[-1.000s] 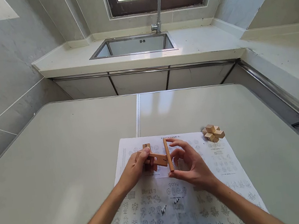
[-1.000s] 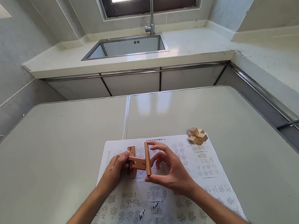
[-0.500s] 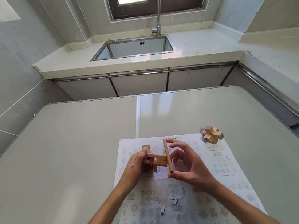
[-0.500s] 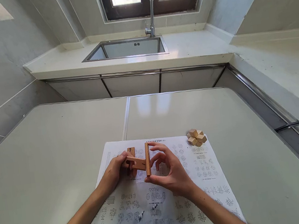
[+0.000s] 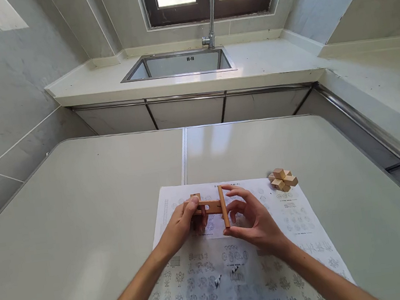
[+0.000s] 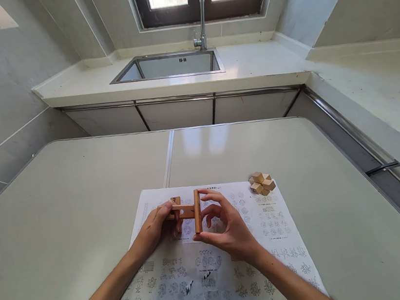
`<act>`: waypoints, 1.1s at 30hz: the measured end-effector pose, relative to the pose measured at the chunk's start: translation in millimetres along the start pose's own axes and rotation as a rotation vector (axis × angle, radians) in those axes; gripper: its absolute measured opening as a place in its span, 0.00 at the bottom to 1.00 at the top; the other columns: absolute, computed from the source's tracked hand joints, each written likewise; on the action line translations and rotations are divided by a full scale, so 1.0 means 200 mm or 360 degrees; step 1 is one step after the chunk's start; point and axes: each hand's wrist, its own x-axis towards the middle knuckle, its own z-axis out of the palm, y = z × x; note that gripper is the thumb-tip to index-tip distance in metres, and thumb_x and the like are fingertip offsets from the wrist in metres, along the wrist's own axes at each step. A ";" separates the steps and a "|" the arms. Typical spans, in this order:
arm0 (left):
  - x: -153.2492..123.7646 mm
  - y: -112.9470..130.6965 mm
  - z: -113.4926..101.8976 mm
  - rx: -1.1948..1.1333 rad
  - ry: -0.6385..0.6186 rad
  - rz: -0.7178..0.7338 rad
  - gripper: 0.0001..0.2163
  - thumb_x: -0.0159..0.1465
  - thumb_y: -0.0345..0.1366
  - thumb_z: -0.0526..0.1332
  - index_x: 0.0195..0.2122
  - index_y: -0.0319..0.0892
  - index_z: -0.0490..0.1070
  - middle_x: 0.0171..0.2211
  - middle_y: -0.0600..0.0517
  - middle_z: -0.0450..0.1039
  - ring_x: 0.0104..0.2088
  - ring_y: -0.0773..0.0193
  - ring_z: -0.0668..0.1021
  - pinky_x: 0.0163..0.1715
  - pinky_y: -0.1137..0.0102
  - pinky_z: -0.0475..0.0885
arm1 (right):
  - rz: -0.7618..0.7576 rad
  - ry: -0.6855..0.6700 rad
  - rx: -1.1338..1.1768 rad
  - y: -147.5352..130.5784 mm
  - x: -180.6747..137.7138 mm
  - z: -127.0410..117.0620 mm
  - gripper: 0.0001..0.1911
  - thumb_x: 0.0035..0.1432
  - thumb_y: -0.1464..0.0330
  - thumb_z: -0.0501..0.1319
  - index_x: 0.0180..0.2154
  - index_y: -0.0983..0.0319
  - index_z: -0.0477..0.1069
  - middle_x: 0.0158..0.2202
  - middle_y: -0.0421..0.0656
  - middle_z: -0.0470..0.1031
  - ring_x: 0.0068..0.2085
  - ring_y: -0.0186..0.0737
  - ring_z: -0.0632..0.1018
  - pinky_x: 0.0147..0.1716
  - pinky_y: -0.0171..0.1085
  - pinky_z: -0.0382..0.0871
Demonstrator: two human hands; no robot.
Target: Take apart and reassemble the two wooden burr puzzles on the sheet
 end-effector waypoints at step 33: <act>-0.02 0.00 -0.02 -0.0113 -0.0205 -0.0066 0.27 0.72 0.59 0.53 0.35 0.38 0.75 0.24 0.51 0.72 0.26 0.64 0.72 0.30 0.70 0.67 | 0.0217 -0.0018 0.0473 0.03 0.01 -0.07 0.34 0.52 0.57 0.80 0.59 0.44 0.72 0.74 0.46 0.60 0.46 0.48 0.81 0.46 0.51 0.80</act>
